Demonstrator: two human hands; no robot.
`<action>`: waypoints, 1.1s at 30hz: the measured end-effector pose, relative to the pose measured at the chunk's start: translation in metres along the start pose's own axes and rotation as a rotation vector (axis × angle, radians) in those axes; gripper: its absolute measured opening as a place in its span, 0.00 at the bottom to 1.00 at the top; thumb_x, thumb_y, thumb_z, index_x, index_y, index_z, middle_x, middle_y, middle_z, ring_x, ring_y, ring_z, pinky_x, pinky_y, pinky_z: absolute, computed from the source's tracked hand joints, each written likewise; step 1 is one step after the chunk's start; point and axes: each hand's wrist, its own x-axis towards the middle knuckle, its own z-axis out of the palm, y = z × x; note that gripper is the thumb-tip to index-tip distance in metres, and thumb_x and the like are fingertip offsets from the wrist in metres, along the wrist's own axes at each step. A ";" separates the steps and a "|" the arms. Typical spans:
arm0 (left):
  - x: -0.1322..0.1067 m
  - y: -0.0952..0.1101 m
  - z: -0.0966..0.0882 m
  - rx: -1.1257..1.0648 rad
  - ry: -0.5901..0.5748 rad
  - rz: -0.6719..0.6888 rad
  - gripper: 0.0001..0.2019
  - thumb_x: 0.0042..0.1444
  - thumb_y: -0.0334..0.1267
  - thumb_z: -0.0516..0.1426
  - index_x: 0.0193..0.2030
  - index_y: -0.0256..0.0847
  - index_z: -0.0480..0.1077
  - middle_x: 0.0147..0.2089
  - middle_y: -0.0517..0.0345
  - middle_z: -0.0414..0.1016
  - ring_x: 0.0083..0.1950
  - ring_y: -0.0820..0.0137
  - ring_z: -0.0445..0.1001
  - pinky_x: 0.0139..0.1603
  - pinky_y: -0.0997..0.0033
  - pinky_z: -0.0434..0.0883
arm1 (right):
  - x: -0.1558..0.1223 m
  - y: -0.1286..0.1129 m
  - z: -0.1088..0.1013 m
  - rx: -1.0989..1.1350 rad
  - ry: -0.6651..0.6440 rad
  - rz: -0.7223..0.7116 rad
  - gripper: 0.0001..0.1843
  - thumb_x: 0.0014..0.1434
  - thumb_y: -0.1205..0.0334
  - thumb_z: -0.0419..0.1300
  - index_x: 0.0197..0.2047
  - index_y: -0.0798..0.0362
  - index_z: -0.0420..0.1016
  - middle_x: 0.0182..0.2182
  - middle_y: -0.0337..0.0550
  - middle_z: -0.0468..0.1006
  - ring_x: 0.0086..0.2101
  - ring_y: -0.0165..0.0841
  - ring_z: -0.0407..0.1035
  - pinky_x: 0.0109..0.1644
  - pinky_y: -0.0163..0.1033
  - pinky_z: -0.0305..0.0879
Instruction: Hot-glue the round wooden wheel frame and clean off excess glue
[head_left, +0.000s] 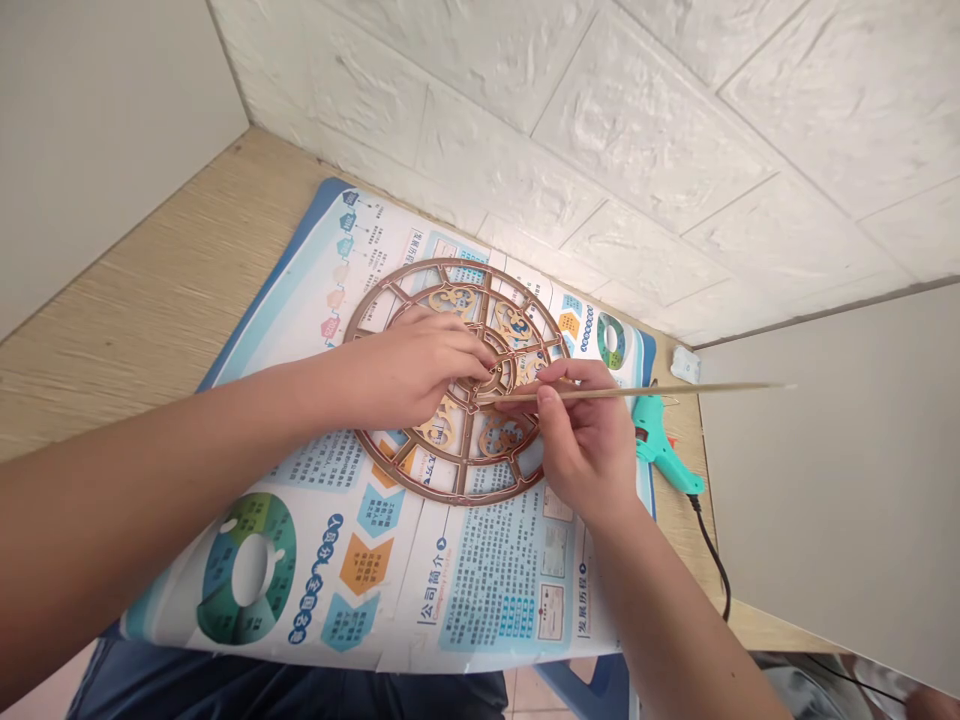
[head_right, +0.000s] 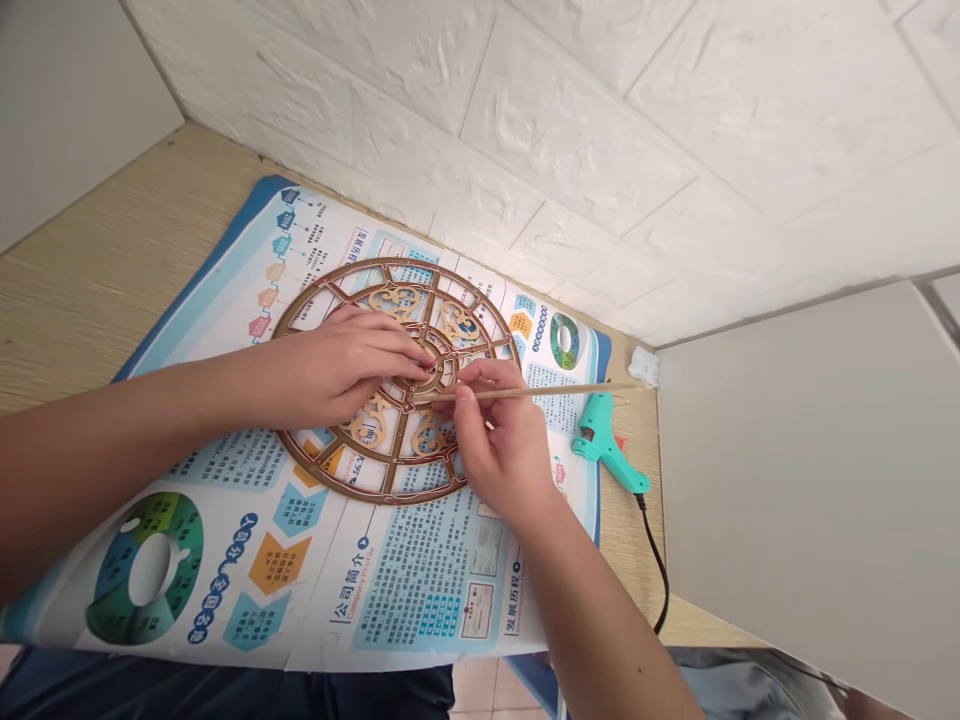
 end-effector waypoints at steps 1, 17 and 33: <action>0.000 0.000 0.000 0.000 0.002 0.001 0.24 0.61 0.24 0.48 0.57 0.43 0.77 0.64 0.56 0.77 0.66 0.58 0.67 0.68 0.49 0.57 | -0.001 0.001 0.000 -0.023 0.003 -0.005 0.07 0.73 0.54 0.56 0.49 0.46 0.67 0.39 0.43 0.81 0.36 0.36 0.83 0.38 0.42 0.81; 0.000 0.004 -0.004 -0.009 -0.025 -0.012 0.24 0.61 0.24 0.48 0.57 0.42 0.77 0.65 0.56 0.76 0.69 0.61 0.66 0.72 0.52 0.56 | 0.009 -0.011 0.009 0.031 0.066 0.101 0.06 0.71 0.56 0.56 0.45 0.48 0.65 0.31 0.39 0.80 0.32 0.34 0.82 0.37 0.41 0.82; 0.000 0.000 -0.001 -0.019 0.010 -0.001 0.23 0.63 0.26 0.48 0.57 0.43 0.78 0.64 0.54 0.77 0.68 0.60 0.67 0.71 0.50 0.58 | -0.013 -0.018 0.007 -0.446 0.030 -0.333 0.10 0.61 0.72 0.55 0.35 0.48 0.73 0.24 0.35 0.78 0.22 0.29 0.70 0.25 0.36 0.64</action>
